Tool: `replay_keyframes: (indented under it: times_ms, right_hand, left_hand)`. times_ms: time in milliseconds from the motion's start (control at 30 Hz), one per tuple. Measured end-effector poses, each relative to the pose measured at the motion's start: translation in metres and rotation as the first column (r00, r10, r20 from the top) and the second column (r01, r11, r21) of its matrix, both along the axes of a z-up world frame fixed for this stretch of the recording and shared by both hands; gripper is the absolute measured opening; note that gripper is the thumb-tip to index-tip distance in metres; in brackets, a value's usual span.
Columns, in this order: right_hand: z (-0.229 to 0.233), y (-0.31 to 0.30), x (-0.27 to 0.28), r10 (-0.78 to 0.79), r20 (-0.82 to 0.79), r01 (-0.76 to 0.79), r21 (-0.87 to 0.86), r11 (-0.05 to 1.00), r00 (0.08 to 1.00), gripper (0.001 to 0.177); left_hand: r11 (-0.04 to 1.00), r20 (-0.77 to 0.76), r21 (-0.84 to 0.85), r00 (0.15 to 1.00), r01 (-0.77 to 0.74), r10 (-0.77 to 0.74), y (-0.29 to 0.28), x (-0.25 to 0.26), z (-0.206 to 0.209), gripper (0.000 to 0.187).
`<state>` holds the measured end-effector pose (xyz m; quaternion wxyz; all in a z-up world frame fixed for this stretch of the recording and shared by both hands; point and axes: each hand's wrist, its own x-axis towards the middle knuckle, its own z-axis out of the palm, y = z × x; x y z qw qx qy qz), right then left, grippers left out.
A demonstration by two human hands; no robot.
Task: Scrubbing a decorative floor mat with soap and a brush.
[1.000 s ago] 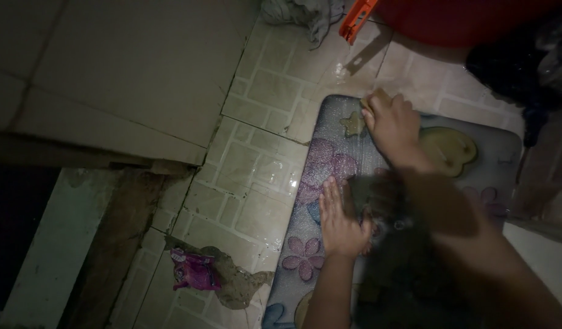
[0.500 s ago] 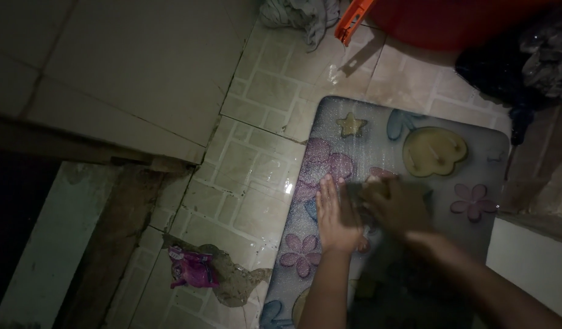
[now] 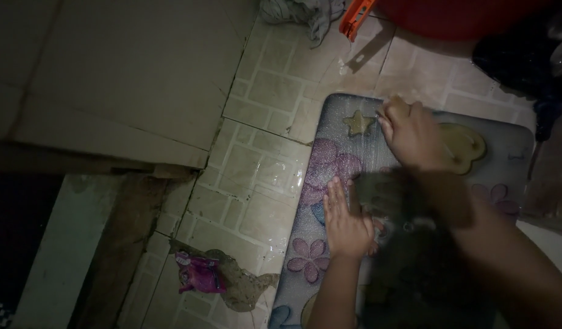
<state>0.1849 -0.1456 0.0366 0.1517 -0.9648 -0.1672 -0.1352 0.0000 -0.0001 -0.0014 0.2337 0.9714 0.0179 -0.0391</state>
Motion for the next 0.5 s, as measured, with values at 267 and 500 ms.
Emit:
replay_keyframes:
  times_ms: [267,500]
  right_hand:
    - [-0.017,0.009,0.022,-0.110,-0.016,0.110,0.016,0.994,0.994,0.038]
    - [-0.030,-0.006,-0.053,-0.053,-0.084,0.052,-0.012,0.999,0.995,0.041]
  left_hand:
    - [0.999,-0.032,-0.024,0.999,-0.025,0.024,0.000,0.003,0.007,0.079]
    - [1.000,0.060,-0.009,0.998,-0.029,0.029,-0.002,0.000,-0.005,0.070]
